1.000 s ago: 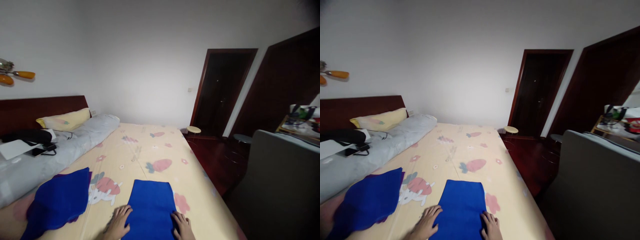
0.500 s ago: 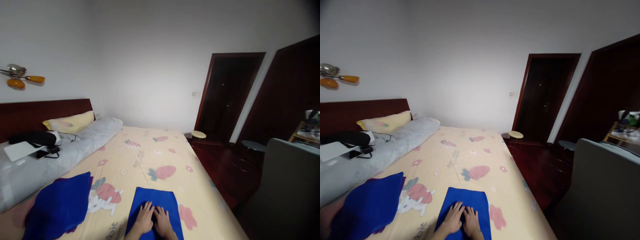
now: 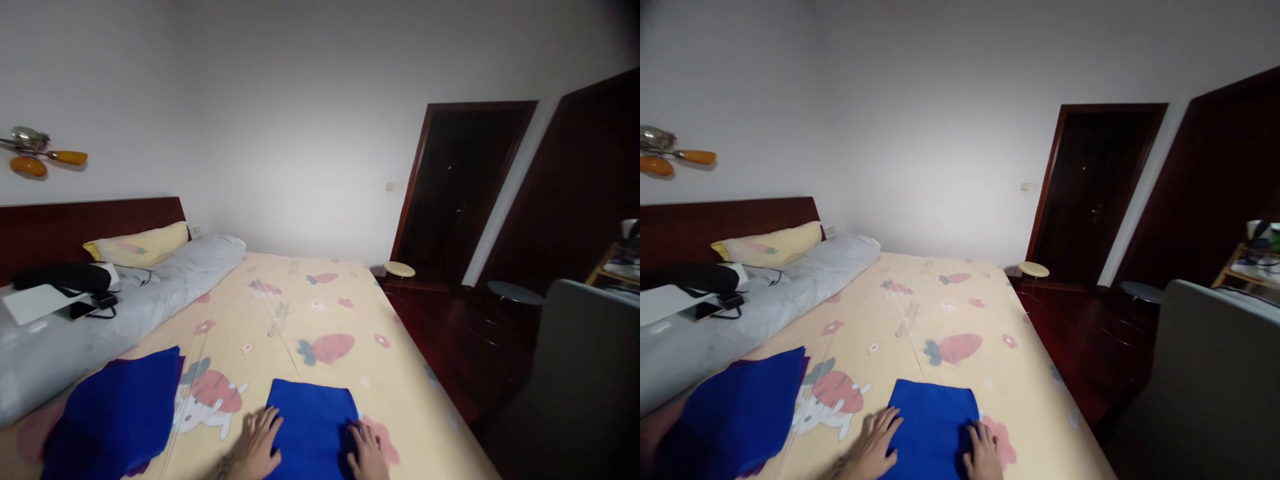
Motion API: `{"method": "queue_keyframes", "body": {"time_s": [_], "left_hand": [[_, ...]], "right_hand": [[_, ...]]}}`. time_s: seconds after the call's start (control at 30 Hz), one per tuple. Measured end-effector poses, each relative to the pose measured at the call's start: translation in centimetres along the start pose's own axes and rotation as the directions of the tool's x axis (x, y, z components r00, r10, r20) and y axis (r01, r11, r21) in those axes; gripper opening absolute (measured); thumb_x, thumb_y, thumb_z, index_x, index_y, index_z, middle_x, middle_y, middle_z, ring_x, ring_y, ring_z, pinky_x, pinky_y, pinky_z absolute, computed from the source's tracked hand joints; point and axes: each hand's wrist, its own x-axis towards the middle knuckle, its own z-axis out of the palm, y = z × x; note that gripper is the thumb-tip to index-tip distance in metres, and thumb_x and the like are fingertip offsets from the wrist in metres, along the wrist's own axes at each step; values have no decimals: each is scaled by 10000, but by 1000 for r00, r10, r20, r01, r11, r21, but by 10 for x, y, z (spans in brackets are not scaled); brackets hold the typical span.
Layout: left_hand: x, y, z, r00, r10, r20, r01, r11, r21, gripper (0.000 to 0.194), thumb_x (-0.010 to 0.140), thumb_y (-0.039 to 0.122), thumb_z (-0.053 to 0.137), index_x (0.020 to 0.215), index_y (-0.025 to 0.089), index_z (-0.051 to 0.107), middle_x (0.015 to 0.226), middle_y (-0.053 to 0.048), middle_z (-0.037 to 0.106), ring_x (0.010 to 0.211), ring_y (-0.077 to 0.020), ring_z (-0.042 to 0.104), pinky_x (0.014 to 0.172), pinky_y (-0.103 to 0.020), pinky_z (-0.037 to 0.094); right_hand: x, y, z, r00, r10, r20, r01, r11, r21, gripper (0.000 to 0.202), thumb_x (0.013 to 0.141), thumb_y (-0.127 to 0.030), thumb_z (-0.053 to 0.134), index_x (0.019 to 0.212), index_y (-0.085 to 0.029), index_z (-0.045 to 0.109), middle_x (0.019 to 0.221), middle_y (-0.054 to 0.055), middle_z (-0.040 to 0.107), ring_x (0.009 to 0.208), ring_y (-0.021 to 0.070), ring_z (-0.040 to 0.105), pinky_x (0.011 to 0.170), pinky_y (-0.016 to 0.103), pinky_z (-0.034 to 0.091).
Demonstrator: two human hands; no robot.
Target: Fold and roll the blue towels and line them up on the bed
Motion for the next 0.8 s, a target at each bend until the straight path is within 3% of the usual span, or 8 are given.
{"method": "queue_keyframes", "body": {"time_s": [0.17, 0.27, 0.37, 0.47, 0.57, 0.67, 0.8], "left_hand": [[55, 45, 23, 991, 76, 107, -65, 992, -104, 982, 644, 395, 578, 1490, 270, 97, 1614, -25, -49, 1468, -251, -66, 1191, -492, 45], [84, 44, 25, 980, 72, 186, -60, 996, -66, 1157, 552, 486, 657, 1492, 216, 39, 1603, -96, -82, 1456, -304, -109, 1168, -567, -15], [98, 20, 11, 952, 54, 300, -46, 998, -32, 1281, 443, 606, 711, 1482, 294, 29, 1596, -84, -105, 1443, -359, -120, 1113, -674, -27], [95, -11, -10, 935, -24, 354, 9, 999, 45, 1382, 341, 645, 748, 1466, 355, -1, 1594, -46, -105, 1438, -367, -124, 1096, -702, 6], [86, -30, -25, 936, -113, 334, 80, 991, 111, 1413, 306, 625, 770, 1466, 351, 11, 1597, -40, -70, 1443, -371, -83, 1105, -688, 58], [78, -31, -34, 942, -128, 310, 97, 989, 112, 1369, 340, 600, 766, 1469, 329, 42, 1598, -46, -26, 1446, -370, -50, 1109, -682, 41], [71, -10, -42, 934, -223, 278, 189, 972, 142, 1361, 351, 466, 789, 1467, 302, 26, 1590, -63, -73, 1442, -349, -98, 1112, -663, -7]], "right_hand": [[36, -79, -2, 979, -153, 135, 148, 988, 49, 837, 612, -140, 433, 1417, -342, 320, 1574, 0, 251, 1437, 240, 233, 1156, 527, 162], [59, -99, 1, 964, -137, 226, 129, 990, 51, 903, 593, -162, 481, 1451, -306, 241, 1603, 23, 136, 1466, 242, 121, 1161, 547, 96], [74, -83, -1, 948, -115, 297, 107, 993, 42, 893, 586, -241, 574, 1428, -336, 291, 1601, 38, 144, 1468, 280, 91, 1150, 580, 66], [77, -42, -9, 947, -39, 319, 35, 999, 20, 941, 537, -306, 643, 1418, -335, 315, 1590, 71, 182, 1455, 343, 123, 1113, 649, 107], [72, 2, -17, 962, 21, 271, -28, 999, 22, 970, 531, -416, 669, 1425, -331, 304, 1580, 79, 215, 1444, 367, 160, 1096, 664, 150], [67, 30, -22, 980, 41, 197, -48, 998, 31, 969, 529, -489, 679, 1417, -329, 325, 1557, 86, 280, 1432, 369, 204, 1086, 668, 178], [60, 36, -18, 987, 94, 128, -94, 996, -4, 929, 577, -434, 643, 1430, -282, 308, 1547, 117, 295, 1432, 364, 209, 1074, 688, 175]]}}
